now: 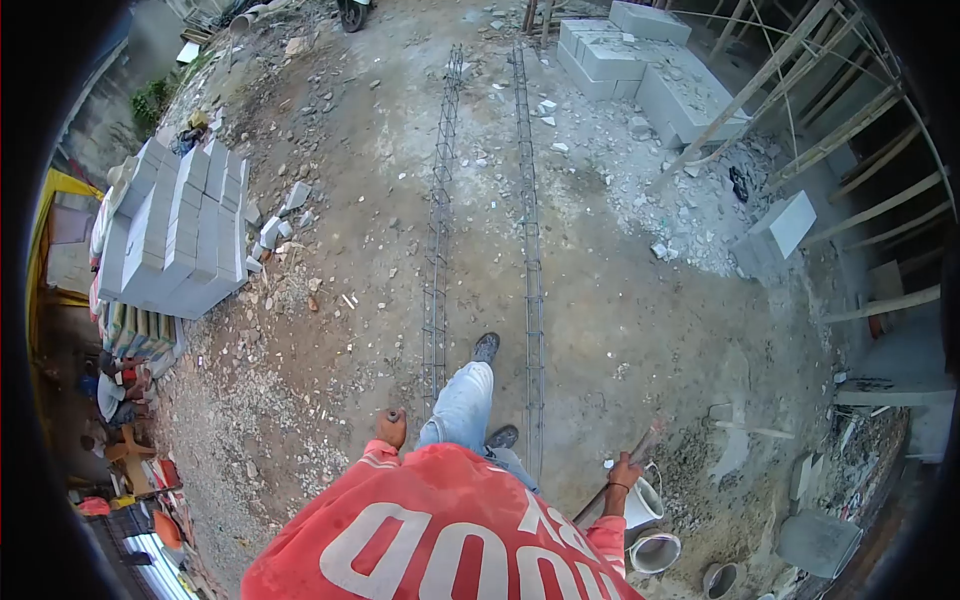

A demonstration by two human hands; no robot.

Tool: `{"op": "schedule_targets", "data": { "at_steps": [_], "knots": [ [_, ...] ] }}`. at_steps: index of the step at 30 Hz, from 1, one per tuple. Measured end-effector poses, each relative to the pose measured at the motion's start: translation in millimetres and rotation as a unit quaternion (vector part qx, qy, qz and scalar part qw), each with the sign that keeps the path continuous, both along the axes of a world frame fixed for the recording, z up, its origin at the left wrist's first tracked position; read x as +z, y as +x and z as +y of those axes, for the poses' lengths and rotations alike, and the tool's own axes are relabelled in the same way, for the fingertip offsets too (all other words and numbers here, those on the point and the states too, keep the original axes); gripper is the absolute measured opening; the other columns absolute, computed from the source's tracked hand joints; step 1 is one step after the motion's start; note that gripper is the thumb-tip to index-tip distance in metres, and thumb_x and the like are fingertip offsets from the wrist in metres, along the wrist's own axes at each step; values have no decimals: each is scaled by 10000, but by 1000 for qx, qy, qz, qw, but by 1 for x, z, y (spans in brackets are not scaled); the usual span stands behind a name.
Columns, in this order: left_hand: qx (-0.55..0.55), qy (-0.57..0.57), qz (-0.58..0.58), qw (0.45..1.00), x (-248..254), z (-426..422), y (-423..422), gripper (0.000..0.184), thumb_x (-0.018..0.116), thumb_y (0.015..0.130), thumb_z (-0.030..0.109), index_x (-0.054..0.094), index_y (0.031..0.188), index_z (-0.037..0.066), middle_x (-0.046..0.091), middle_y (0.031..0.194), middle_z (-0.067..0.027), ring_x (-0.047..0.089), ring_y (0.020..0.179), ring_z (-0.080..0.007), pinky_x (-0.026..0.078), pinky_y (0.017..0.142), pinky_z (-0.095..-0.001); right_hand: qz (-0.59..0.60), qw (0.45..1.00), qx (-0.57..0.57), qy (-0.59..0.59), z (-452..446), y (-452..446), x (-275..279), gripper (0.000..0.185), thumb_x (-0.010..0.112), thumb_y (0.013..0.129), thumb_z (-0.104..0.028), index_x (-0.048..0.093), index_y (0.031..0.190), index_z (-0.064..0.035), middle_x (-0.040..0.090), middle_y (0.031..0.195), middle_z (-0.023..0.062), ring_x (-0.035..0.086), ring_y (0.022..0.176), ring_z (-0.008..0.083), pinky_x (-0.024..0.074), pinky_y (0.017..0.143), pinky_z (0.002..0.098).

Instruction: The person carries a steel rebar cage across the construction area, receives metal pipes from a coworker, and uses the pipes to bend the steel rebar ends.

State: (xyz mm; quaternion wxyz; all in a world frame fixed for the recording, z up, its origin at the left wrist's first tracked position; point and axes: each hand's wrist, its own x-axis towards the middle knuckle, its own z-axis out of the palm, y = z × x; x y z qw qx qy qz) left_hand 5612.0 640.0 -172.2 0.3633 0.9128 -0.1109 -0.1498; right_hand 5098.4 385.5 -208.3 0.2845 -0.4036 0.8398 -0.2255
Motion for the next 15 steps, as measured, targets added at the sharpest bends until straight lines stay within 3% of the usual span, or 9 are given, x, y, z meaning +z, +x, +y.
{"op": "schedule_targets", "data": {
  "at_steps": [1,3,4,5,7,12,15],
  "knots": [
    [38,-2,-43,998,-6,5,0,384,668,860,268,588,625,-25,536,533,-166,475,475,-267,379,521,-451,-61,998,5,21,-34,30,25,371,689,829,-283,514,682,10,521,530,76,483,408,191,394,400,373],
    [-33,89,75,993,-23,28,22,356,676,848,260,604,645,-24,577,569,-181,537,500,-285,395,521,-461,-114,992,16,44,-88,102,72,364,687,840,-279,514,672,-5,530,533,72,479,390,175,390,380,357],
    [2,90,74,993,-18,23,24,352,687,828,250,586,610,-8,557,534,-149,511,476,-229,392,490,-439,-109,992,39,40,-110,133,79,357,687,845,-274,535,683,5,539,535,75,493,392,176,404,382,353],
    [37,90,72,993,-13,15,29,352,697,807,239,569,574,9,537,499,-116,486,451,-174,388,459,-417,-107,992,61,34,-132,160,80,350,687,851,-269,557,694,16,547,537,78,507,394,176,419,385,349],
    [60,132,88,986,-28,3,52,314,706,810,256,630,668,-14,623,637,-214,641,608,-325,479,581,-480,-126,988,85,36,-171,204,51,335,687,855,-253,568,706,22,555,541,82,517,395,176,420,381,341],
    [29,190,155,969,-23,-115,180,277,694,807,248,654,711,-9,653,667,-202,664,648,-346,501,613,-475,-184,970,86,131,-238,325,16,257,683,873,-158,526,778,23,545,544,81,532,419,172,418,365,320],
    [110,104,112,982,-22,-227,274,307,687,809,257,641,765,-44,646,661,-189,636,619,-340,475,611,-478,-187,959,79,200,-270,381,10,243,688,864,-159,553,793,30,573,554,106,540,408,179,425,359,327]
  ]
}}
